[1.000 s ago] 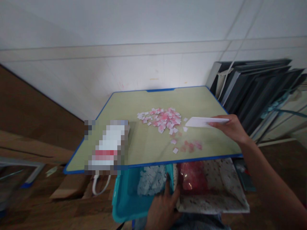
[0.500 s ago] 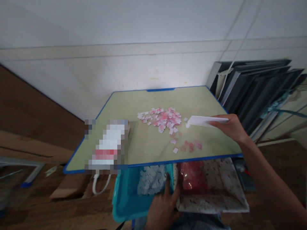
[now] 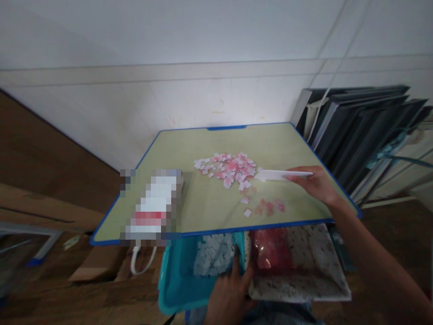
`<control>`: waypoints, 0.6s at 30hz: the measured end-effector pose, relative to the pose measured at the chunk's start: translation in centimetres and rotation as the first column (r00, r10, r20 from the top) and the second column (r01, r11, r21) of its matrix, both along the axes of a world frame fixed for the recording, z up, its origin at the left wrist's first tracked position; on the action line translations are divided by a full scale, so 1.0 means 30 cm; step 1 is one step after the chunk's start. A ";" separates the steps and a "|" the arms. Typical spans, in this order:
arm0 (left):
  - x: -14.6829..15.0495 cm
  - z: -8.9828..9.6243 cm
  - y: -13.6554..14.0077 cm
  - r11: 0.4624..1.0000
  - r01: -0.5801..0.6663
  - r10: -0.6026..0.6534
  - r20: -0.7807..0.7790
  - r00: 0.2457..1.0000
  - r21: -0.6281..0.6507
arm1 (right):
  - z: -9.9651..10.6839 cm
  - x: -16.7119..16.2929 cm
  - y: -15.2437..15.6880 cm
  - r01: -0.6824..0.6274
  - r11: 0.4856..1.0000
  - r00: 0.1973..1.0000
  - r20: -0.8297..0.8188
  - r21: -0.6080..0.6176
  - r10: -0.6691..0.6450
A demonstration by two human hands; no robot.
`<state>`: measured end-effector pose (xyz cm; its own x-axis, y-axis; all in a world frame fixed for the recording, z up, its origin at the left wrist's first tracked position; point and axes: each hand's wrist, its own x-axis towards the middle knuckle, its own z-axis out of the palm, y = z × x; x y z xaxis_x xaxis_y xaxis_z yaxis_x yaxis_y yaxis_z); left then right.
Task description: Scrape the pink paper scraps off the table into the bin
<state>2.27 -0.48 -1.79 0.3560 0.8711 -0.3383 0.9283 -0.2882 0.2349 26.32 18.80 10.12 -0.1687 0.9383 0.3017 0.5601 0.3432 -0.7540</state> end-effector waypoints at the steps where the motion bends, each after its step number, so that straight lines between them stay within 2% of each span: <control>1: 0.000 0.002 0.000 1.000 -0.003 0.003 -0.009 1.000 -0.006 | 0.000 -0.002 0.002 -0.027 0.999 1.000 0.000 -0.019 0.027; 4: 0.001 0.010 0.004 1.000 0.000 0.000 -0.005 1.000 -0.021 | 0.004 0.015 0.004 -0.060 0.997 0.998 -0.003 -0.052 0.060; 10: -0.002 0.009 0.006 0.999 0.002 -0.002 0.014 1.000 -0.037 | 0.000 0.076 -0.002 0.027 0.999 1.000 -0.011 -0.028 -0.028; 18: -0.001 -0.004 0.002 1.000 0.000 0.000 0.025 1.000 0.002 | -0.012 0.074 0.003 0.148 0.987 0.989 -0.030 0.063 -0.147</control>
<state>2.24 -0.41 -1.90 0.3643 0.8719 -0.3273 0.9222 -0.2888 0.2573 28.53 18.91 9.75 -0.0215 0.9305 0.3656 0.5893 0.3072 -0.7472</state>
